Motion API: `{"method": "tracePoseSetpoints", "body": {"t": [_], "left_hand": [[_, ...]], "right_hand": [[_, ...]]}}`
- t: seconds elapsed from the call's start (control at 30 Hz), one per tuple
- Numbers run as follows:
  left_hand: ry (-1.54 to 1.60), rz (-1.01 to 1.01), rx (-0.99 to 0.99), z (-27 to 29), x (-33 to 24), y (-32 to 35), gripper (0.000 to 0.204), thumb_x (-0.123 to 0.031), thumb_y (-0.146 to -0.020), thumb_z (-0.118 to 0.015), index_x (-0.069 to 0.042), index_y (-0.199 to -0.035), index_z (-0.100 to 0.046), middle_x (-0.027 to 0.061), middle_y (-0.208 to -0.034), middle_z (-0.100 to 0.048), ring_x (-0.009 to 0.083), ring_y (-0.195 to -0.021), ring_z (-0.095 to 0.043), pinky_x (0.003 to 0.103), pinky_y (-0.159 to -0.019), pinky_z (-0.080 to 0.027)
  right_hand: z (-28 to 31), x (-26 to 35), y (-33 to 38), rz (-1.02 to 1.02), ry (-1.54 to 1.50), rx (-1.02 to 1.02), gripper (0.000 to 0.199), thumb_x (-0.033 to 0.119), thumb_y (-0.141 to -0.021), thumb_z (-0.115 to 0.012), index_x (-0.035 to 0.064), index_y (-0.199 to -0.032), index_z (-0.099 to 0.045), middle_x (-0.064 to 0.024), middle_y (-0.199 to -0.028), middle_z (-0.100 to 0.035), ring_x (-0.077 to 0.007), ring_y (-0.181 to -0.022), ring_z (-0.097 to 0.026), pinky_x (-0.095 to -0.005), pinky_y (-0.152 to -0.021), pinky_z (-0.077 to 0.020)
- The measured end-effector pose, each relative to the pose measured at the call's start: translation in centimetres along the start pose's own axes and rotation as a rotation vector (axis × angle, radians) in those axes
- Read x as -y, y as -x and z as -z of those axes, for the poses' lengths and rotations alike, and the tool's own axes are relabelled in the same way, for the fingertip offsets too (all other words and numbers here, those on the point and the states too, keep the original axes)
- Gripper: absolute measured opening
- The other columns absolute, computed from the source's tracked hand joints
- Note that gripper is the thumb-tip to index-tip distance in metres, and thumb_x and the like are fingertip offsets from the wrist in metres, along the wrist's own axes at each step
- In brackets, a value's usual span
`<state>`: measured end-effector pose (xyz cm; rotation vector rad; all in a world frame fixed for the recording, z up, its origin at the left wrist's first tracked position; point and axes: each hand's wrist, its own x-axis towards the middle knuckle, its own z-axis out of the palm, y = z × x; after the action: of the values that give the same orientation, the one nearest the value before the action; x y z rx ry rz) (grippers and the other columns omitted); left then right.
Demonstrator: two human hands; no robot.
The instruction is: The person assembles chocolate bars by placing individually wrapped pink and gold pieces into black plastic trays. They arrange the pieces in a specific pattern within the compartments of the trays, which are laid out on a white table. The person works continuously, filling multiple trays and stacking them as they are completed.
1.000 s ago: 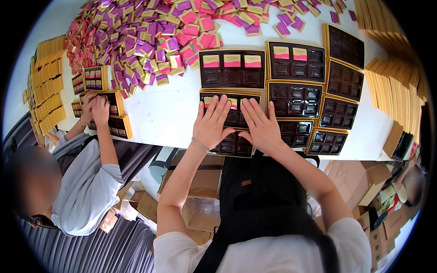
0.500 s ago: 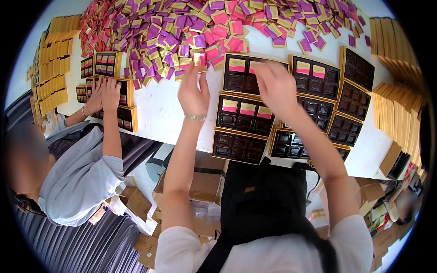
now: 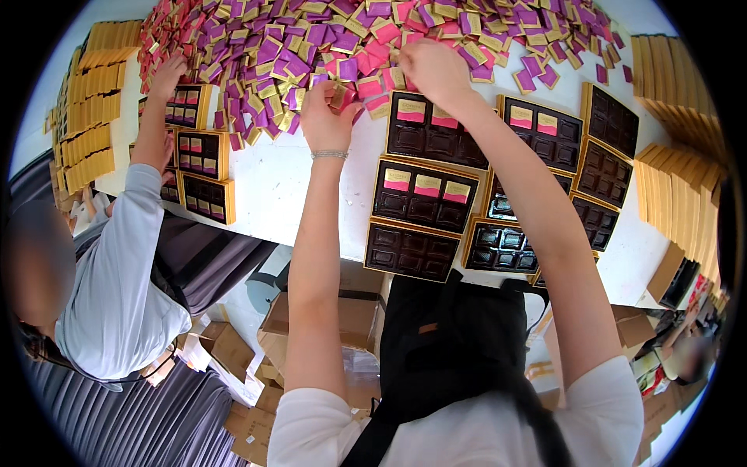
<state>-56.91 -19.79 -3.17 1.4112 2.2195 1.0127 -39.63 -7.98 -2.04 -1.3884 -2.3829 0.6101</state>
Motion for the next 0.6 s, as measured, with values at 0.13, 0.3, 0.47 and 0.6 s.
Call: {"method": "tracePoseSetpoints", "body": {"t": [0.13, 0.3, 0.47, 0.6], "left_hand": [[0.073, -0.074, 0.024, 1.2, -1.2, 0.5, 0.048, -0.002, -0.062, -0.083, -0.005, -0.106, -0.064, 0.0071, -0.096, -0.062, 0.0191, -0.085, -0.062, 0.030, -0.074, -0.052], [0.051, -0.292, 0.320, 5.4, -3.0, 5.3, 0.044, 0.002, -0.064, -0.079, -0.007, -0.106, -0.067, 0.0067, -0.101, -0.064, 0.0206, -0.088, -0.062, 0.029, -0.077, -0.051], [-0.041, -0.405, 0.704, 9.2, -3.2, 13.5, 0.044, 0.005, -0.061, -0.075, -0.009, -0.101, -0.068, 0.0070, -0.100, -0.063, 0.0252, -0.093, -0.060, 0.034, -0.077, -0.051], [-0.111, -0.439, 0.767, 9.5, -3.4, 16.4, 0.045, 0.005, -0.060, -0.075, -0.009, -0.101, -0.067, 0.0060, -0.097, -0.062, 0.0266, -0.092, -0.059, 0.036, -0.077, -0.052]], "right_hand": [[1.9, -2.4, 1.0, -0.350, -0.812, 0.088, 0.023, 0.018, -0.091, -0.058, -0.0020, -0.101, -0.066, -0.0127, -0.093, -0.068, -0.0241, -0.080, -0.068, -0.0331, -0.072, -0.0567], [5.6, -1.1, 6.4, -0.500, -1.283, 0.185, 0.029, 0.017, -0.095, -0.058, -0.0042, -0.114, -0.059, -0.0107, -0.095, -0.066, -0.0182, -0.085, -0.068, -0.0285, -0.075, -0.0565], [6.8, 1.9, 19.4, -0.513, -1.071, 0.301, 0.030, 0.002, -0.090, -0.054, 0.0015, -0.117, -0.065, -0.0040, -0.075, -0.066, -0.0065, -0.063, -0.058, -0.0224, -0.058, -0.0473], [5.5, 3.1, 28.1, -0.726, -1.137, 0.299, 0.023, -0.001, -0.090, -0.057, -0.0019, -0.112, -0.061, -0.0061, -0.077, -0.065, -0.0100, -0.070, -0.065, -0.0240, -0.065, -0.0545]]}}
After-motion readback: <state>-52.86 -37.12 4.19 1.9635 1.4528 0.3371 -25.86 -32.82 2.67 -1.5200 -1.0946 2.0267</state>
